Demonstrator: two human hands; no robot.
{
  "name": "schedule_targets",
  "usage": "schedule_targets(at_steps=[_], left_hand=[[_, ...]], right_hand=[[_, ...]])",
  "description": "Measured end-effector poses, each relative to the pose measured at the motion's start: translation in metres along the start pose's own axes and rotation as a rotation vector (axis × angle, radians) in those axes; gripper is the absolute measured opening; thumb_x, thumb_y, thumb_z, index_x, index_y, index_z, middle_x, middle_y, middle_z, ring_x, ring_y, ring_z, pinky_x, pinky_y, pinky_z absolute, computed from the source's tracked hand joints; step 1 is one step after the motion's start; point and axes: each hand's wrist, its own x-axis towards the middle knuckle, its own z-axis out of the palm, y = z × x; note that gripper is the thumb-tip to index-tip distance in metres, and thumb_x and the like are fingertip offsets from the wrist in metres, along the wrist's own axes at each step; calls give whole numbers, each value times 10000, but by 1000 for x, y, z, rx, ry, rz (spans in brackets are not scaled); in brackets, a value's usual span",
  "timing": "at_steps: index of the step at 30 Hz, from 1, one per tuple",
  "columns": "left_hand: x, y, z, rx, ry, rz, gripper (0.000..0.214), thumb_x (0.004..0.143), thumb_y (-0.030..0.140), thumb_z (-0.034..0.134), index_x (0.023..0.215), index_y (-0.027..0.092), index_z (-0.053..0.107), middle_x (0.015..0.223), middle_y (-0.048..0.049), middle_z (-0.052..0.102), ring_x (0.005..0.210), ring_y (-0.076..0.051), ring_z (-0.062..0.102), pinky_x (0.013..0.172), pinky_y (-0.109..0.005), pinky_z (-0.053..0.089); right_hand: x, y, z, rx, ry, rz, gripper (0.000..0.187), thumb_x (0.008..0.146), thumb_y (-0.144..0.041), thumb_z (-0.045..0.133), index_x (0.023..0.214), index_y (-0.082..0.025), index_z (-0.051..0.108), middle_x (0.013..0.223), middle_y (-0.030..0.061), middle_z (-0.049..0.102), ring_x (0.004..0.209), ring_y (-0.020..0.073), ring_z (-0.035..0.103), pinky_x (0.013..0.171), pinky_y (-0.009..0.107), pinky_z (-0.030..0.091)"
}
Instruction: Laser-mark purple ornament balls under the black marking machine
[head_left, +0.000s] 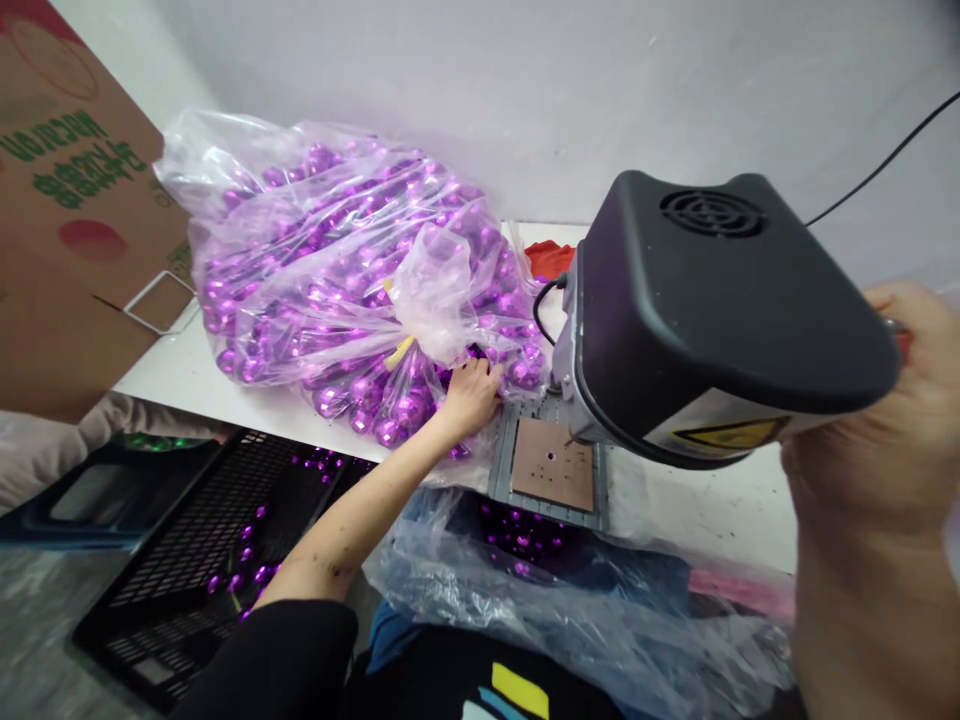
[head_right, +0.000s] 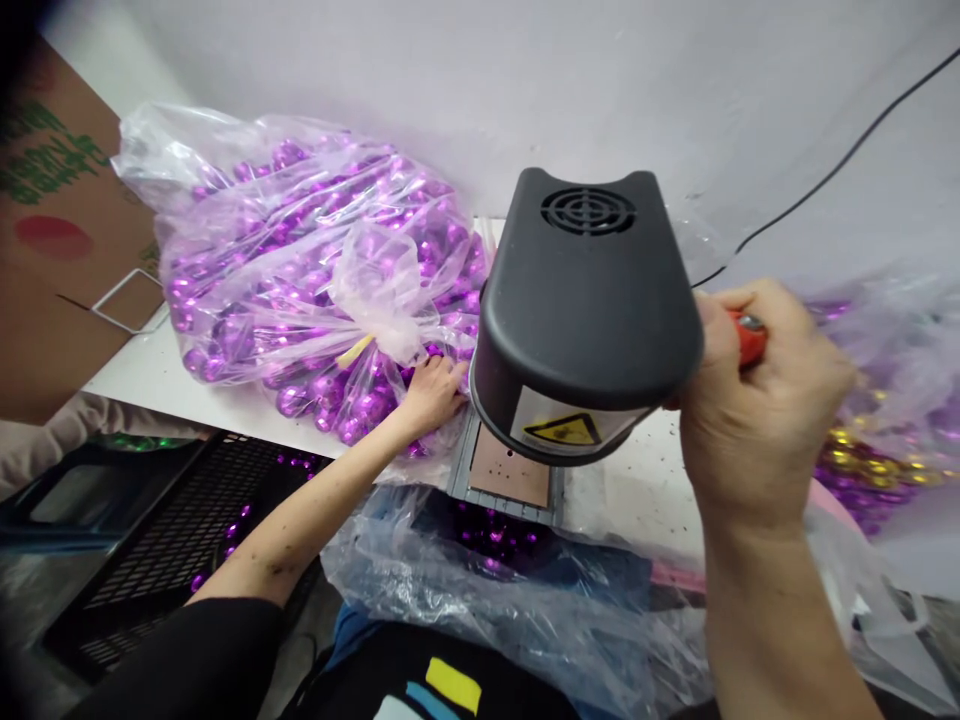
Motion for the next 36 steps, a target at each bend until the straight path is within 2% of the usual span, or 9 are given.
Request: schedule_targets(at_steps=[3,7,11,14,17,19,26,32,36], left_hand=[[-21,-4,-14,-182,73,19,459,826,223,734,1256,144,594,1124,-141,610,1091,-334,587,952,-493,474],[-66,-3,-38,-754,181,43,517,850,228,720,1336,246,545,1295,-95,542,1231,-263,539,1073,-439,443],[-95,13,-31,-1443,0,-77,597,817,339,766,1359,275,525,1213,-70,614,1074,-231,629,948,-388,537],[-100,28,-10,-1664,-157,-168,601,834,414,737,1380,278,528,1237,-77,640,1070,-244,647,886,-368,559],[-96,41,9,-1626,-150,-189,488,924,469,613,1363,263,562,1360,-76,612,1256,-262,575,1027,-385,489],[-91,49,18,-1530,-116,-174,502,928,455,617,1375,242,536,1384,-82,600,1301,-262,546,1090,-400,440],[-79,67,32,-1026,83,-81,504,844,378,741,1274,191,555,1248,-101,650,1180,-282,588,1027,-452,461],[-72,75,36,-817,181,63,412,840,323,749,1204,199,599,1232,-103,660,1165,-287,588,1031,-471,460],[-66,82,41,-759,165,47,396,799,293,771,1165,229,635,1208,-95,654,1153,-298,584,1027,-490,463]], right_hand=[[0,0,-1,29,-20,15,219,820,-310,637,761,-100,617,629,-20,457,574,-7,399,565,166,315],[0,-3,1,20,-2,12,247,843,-326,613,762,-93,610,599,-22,429,565,-14,376,538,154,256],[-1,-6,2,19,6,22,282,863,-351,595,766,-86,595,597,-18,431,578,-10,379,556,152,274],[-1,-7,2,44,-15,26,287,858,-353,609,759,-85,590,614,-10,441,613,-1,403,585,149,318],[0,-7,1,53,-38,35,303,858,-362,615,752,-80,575,627,-11,441,629,-6,404,600,140,322],[0,-8,1,56,-40,44,326,860,-381,618,745,-81,558,631,-14,438,631,-11,392,593,132,300],[-1,-9,3,47,-33,21,385,876,-437,614,757,-74,565,655,-8,460,642,-17,382,613,135,300],[-1,-10,3,53,-23,12,408,877,-453,617,745,-71,560,657,-8,459,657,-20,389,612,127,295],[-1,-9,3,63,-19,16,380,871,-424,629,748,-72,559,660,-9,460,656,-21,397,607,123,301]])
